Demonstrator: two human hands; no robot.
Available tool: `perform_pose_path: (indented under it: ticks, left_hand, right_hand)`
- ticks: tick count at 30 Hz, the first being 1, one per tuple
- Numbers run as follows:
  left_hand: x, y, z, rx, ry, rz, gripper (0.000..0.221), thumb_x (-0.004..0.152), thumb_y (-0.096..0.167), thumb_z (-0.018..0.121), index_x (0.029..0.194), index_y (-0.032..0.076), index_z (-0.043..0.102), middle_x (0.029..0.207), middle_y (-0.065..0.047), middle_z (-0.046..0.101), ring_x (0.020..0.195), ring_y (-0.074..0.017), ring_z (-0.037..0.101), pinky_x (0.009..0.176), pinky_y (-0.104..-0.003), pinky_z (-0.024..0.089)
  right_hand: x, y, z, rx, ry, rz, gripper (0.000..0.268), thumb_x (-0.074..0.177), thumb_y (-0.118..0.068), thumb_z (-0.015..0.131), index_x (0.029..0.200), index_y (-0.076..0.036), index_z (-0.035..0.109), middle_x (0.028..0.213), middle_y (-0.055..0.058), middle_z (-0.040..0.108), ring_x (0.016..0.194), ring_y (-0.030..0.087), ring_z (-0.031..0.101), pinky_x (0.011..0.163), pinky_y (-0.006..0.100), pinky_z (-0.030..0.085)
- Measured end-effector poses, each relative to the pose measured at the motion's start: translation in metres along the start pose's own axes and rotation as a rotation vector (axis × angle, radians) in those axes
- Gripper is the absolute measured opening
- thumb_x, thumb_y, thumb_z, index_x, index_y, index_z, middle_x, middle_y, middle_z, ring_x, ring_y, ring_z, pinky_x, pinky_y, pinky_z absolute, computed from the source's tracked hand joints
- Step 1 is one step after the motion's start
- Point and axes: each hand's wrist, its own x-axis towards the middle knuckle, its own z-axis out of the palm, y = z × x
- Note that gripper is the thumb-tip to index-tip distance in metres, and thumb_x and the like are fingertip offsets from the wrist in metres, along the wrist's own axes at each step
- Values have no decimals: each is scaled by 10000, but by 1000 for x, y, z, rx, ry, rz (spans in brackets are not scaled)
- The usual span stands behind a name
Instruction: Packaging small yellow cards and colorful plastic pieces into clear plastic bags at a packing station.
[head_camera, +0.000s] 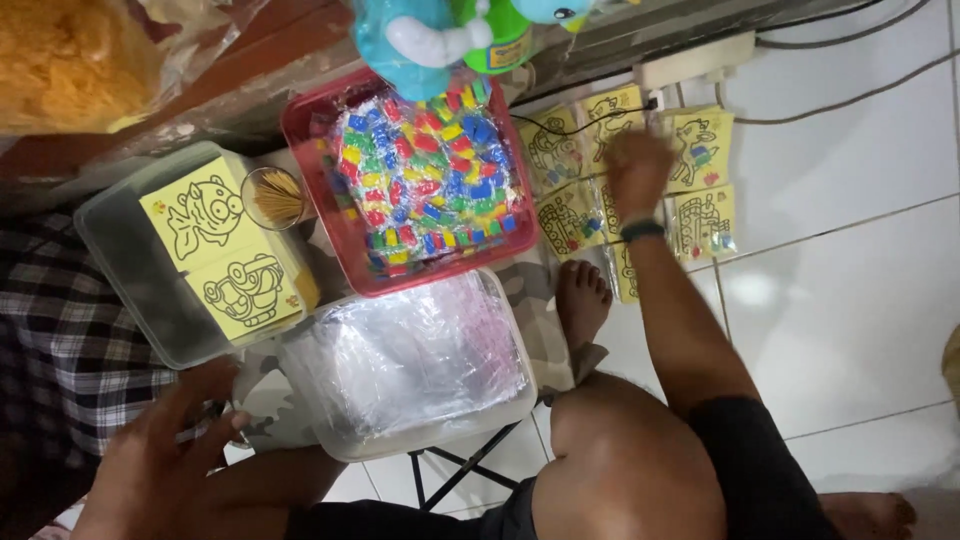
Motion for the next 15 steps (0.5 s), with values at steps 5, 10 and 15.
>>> perform_pose_path:
  ticks: [5,10,15]
  left_hand:
    - [14,-38,-10,637,72,279,560,809,310,756,1354,343,628,1145,47,793,948,-208,775,822,-373,554]
    - [17,-37,-4,650,66,212,619,782,336,762,1385,342,625,1254,-8,774,1192,-212,718,994,-394,538]
    - [48,-77,18,525,84,666,459,843,280,766,1292,216,699,1260,5,753,1134,-193,704,948,-345,517]
  right_hand:
    - [-94,-29,16,-419,-361,-358,454,838,-181,763,1264,-80,643,1013,161,646,845,326,604,703,445,472]
    - [-118,-27,28,-409,-404,-174,420,898,-300,646,1260,-95,589,972,137,618,751,349,586,658,460,458]
    - [-98,-33,16,-212,-516,7,621,899,-412,690,1397,-69,552,1102,209,649,930,403,644,718,515,524]
